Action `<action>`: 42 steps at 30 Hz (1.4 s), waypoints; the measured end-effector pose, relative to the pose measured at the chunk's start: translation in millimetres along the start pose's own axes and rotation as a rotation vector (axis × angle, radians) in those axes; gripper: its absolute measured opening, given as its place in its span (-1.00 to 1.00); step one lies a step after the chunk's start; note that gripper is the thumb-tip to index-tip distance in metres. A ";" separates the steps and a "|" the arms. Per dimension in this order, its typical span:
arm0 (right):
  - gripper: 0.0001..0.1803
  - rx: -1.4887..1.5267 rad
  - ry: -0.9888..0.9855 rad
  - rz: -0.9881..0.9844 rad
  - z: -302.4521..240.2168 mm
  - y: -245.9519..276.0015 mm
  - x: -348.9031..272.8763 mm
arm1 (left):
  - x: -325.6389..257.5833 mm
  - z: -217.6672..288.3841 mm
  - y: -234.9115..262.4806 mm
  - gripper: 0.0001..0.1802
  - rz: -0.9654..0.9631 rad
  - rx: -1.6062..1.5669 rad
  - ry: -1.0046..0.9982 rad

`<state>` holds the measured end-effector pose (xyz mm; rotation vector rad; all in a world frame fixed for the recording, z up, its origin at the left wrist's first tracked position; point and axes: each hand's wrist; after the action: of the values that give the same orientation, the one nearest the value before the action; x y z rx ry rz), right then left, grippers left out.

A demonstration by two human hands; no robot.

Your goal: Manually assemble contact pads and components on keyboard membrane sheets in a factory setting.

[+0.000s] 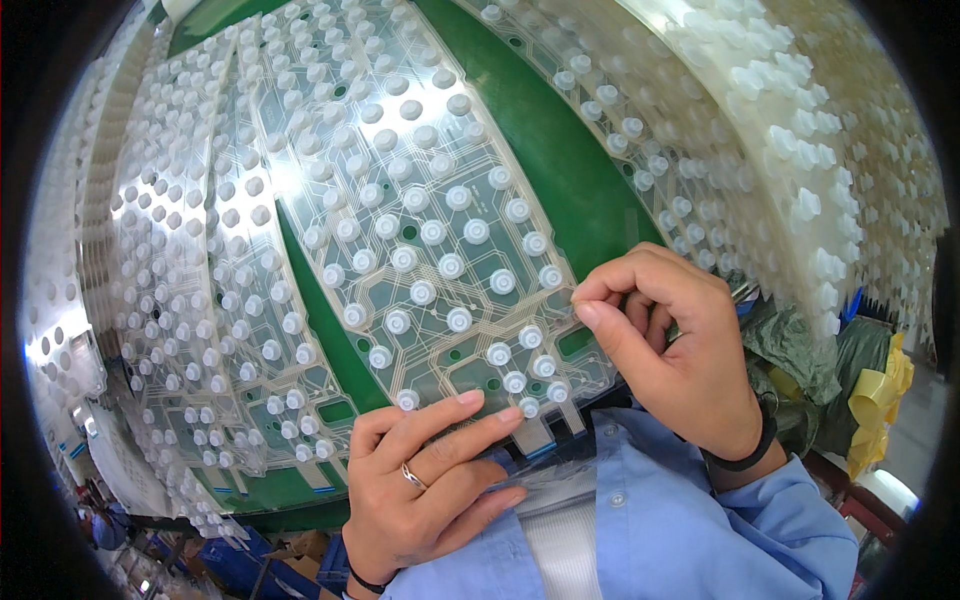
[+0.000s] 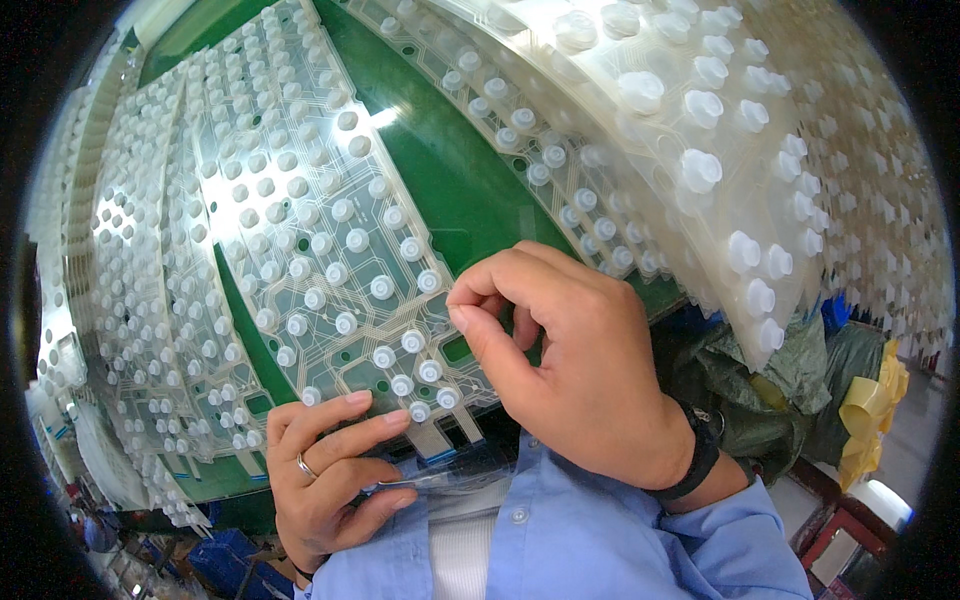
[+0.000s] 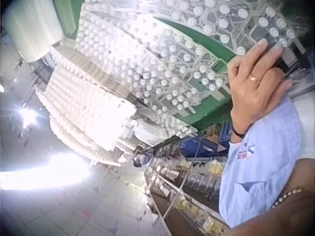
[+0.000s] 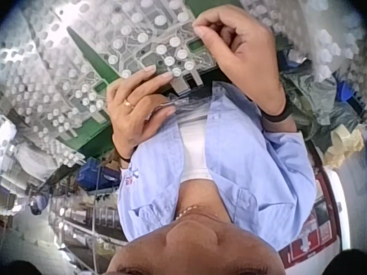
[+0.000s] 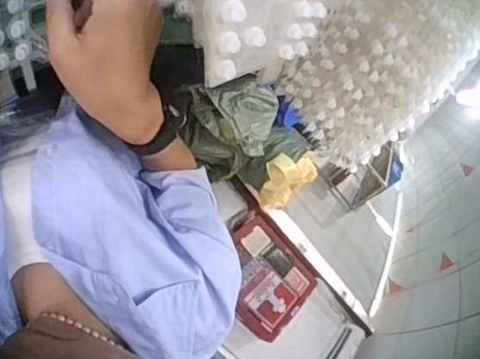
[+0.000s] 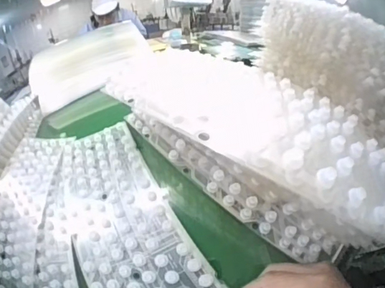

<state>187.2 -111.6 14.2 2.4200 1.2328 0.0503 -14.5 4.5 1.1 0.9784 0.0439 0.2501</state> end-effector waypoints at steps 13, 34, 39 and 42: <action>-0.91 -0.079 0.110 0.006 5.3 -5.1 -1.1 | -0.8 -0.7 1.1 -0.74 -0.018 0.002 0.004; -0.60 0.132 0.396 -0.262 -4.7 19.8 -41.3 | -9.7 8.6 -3.0 -0.80 0.317 -0.152 0.177; -0.67 0.137 0.268 -0.329 2.1 14.7 -58.0 | -8.6 14.2 -4.3 -0.79 0.320 -0.208 0.206; -0.70 0.323 0.014 -0.283 -1.6 14.5 -67.6 | -10.2 16.0 -6.3 -0.79 0.313 -0.211 0.223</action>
<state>157.0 -171.3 31.7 2.4803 1.6887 -0.2327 -20.8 -14.2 4.2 0.7410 0.0667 0.6390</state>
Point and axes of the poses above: each hand's wrist, its own x-axis towards the middle knuckle, its own y-axis out of the back of the hand, z = x × y, and after that the axes turned 10 degrees about x, right-handed
